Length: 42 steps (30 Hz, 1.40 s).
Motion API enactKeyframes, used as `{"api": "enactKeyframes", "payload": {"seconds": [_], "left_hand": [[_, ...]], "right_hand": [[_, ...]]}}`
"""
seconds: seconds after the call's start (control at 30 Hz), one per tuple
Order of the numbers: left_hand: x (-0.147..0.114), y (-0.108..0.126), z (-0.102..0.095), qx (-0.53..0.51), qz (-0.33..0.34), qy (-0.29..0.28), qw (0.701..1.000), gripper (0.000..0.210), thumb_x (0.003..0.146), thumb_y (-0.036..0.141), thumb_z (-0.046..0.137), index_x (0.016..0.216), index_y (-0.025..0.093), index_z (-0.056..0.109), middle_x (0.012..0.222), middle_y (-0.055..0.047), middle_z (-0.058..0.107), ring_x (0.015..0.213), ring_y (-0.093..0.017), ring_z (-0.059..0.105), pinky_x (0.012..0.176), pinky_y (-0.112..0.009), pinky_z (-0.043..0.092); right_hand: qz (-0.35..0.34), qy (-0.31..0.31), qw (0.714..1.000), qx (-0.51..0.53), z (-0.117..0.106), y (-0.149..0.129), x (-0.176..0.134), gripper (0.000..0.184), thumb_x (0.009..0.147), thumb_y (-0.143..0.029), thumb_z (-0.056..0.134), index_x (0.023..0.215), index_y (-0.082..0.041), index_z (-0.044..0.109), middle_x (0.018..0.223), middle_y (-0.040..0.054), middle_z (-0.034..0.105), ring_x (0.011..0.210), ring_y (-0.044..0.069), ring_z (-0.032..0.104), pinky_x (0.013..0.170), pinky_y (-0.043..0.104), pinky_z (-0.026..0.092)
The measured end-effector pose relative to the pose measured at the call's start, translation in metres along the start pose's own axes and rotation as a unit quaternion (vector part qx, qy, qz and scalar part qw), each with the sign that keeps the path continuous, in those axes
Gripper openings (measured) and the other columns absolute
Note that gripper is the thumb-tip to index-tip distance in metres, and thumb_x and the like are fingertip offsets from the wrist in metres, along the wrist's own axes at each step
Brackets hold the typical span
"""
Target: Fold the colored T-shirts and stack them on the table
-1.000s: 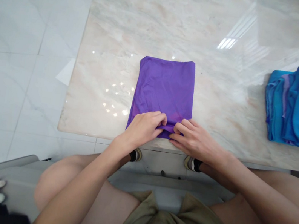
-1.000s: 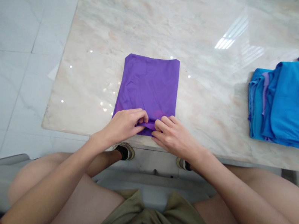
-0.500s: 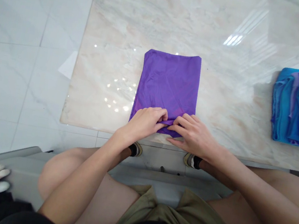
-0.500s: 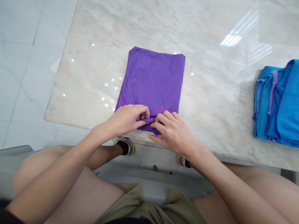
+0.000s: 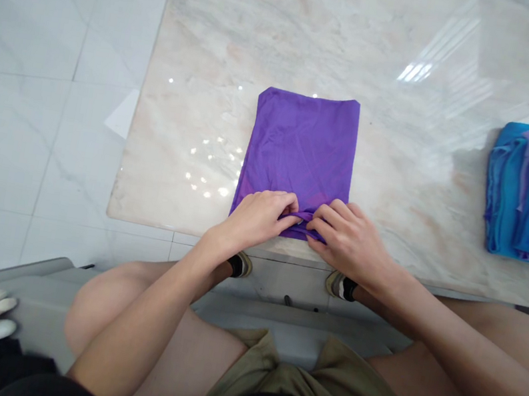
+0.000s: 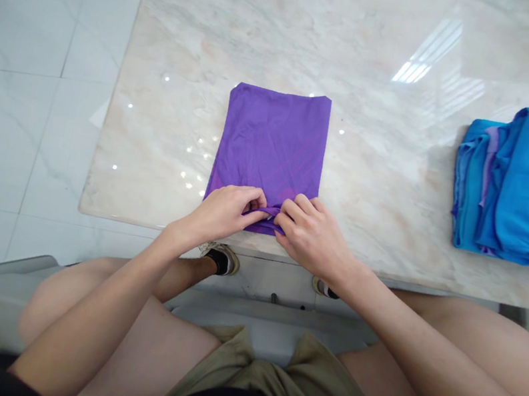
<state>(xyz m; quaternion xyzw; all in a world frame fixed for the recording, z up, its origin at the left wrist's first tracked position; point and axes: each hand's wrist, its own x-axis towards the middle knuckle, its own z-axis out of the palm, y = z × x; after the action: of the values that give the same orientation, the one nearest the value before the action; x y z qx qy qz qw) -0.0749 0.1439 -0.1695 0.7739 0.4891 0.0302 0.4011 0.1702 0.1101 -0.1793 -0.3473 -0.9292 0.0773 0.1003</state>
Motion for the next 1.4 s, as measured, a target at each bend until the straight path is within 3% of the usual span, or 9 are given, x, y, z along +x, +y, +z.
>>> {"api": "enactKeyframes", "payload": {"seconds": [0.17, 0.4, 0.53, 0.77, 1.0, 1.23, 1.4], "left_hand": [[0.000, 0.002, 0.007, -0.011, 0.027, 0.016, 0.999, 0.023, 0.104, 0.043, 0.084, 0.105, 0.024, 0.072, 0.106, -0.001, 0.082, 0.088, -0.020, 0.073, 0.072, -0.032, 0.044], [0.001, 0.003, 0.011, -0.018, 0.051, 0.018, 0.998, 0.009, 0.107, 0.028, 0.078, 0.102, 0.024, 0.072, 0.100, -0.001, 0.079, 0.088, -0.020, 0.072, 0.077, -0.032, 0.046], [0.001, 0.002, 0.011, -0.021, 0.056, 0.023, 0.998, 0.005, 0.106, 0.023, 0.073, 0.102, 0.024, 0.070, 0.100, 0.000, 0.078, 0.088, -0.019, 0.071, 0.077, -0.031, 0.046], [-0.001, 0.002, 0.017, -0.006, 0.089, 0.034, 0.995, 0.016, 0.103, 0.009, 0.062, 0.101, 0.024, 0.067, 0.104, -0.001, 0.074, 0.091, -0.019, 0.068, 0.075, -0.031, 0.042], [-0.001, 0.005, 0.018, 0.008, 0.049, 0.043, 0.998, 0.015, 0.105, 0.010, 0.064, 0.099, 0.025, 0.065, 0.101, -0.001, 0.074, 0.088, -0.019, 0.066, 0.072, -0.031, 0.039], [-0.005, 0.006, 0.010, -0.039, 0.046, 0.033, 0.998, 0.019, 0.103, 0.033, 0.085, 0.111, 0.025, 0.070, 0.107, 0.000, 0.078, 0.088, -0.018, 0.070, 0.075, -0.030, 0.046], [-0.005, 0.007, 0.007, -0.038, 0.019, 0.029, 0.999, 0.005, 0.106, 0.023, 0.075, 0.110, 0.024, 0.078, 0.106, -0.003, 0.083, 0.089, -0.020, 0.073, 0.082, -0.032, 0.052]], "right_hand": [[0.017, 0.048, 0.999, -0.004, -0.004, 0.001, 0.000, 0.012, 0.110, -0.021, 0.072, 0.098, -0.019, 0.076, 0.102, 0.0106, 0.073, 0.095, 0.027, 0.056, 0.082, 0.041, 0.040], [0.024, 0.043, 0.997, 0.060, -0.007, 0.004, -0.005, 0.020, 0.112, -0.037, 0.073, 0.101, -0.021, 0.080, 0.112, 0.0121, 0.077, 0.101, 0.029, 0.061, 0.088, 0.044, 0.045], [0.036, 0.047, 0.993, 0.099, -0.008, 0.012, -0.013, 0.014, 0.112, -0.031, 0.074, 0.106, -0.023, 0.084, 0.115, 0.0114, 0.079, 0.105, 0.029, 0.064, 0.090, 0.045, 0.048], [0.016, 0.073, 0.995, 0.071, -0.006, 0.014, -0.011, 0.020, 0.113, -0.032, 0.075, 0.099, -0.021, 0.084, 0.113, 0.0113, 0.081, 0.100, 0.027, 0.065, 0.087, 0.042, 0.048], [-0.009, 0.089, 0.994, 0.065, -0.007, 0.013, -0.007, 0.014, 0.112, -0.021, 0.074, 0.103, -0.024, 0.084, 0.115, 0.0065, 0.085, 0.100, 0.024, 0.065, 0.085, 0.041, 0.046], [0.014, 0.088, 0.995, 0.037, 0.000, 0.013, -0.007, 0.018, 0.113, -0.021, 0.071, 0.102, -0.024, 0.084, 0.107, 0.0066, 0.083, 0.098, 0.024, 0.062, 0.084, 0.041, 0.045], [0.019, 0.076, 0.996, 0.054, 0.001, 0.010, -0.005, 0.017, 0.112, -0.019, 0.071, 0.106, -0.024, 0.085, 0.109, 0.0075, 0.082, 0.099, 0.025, 0.061, 0.086, 0.043, 0.043]]}}
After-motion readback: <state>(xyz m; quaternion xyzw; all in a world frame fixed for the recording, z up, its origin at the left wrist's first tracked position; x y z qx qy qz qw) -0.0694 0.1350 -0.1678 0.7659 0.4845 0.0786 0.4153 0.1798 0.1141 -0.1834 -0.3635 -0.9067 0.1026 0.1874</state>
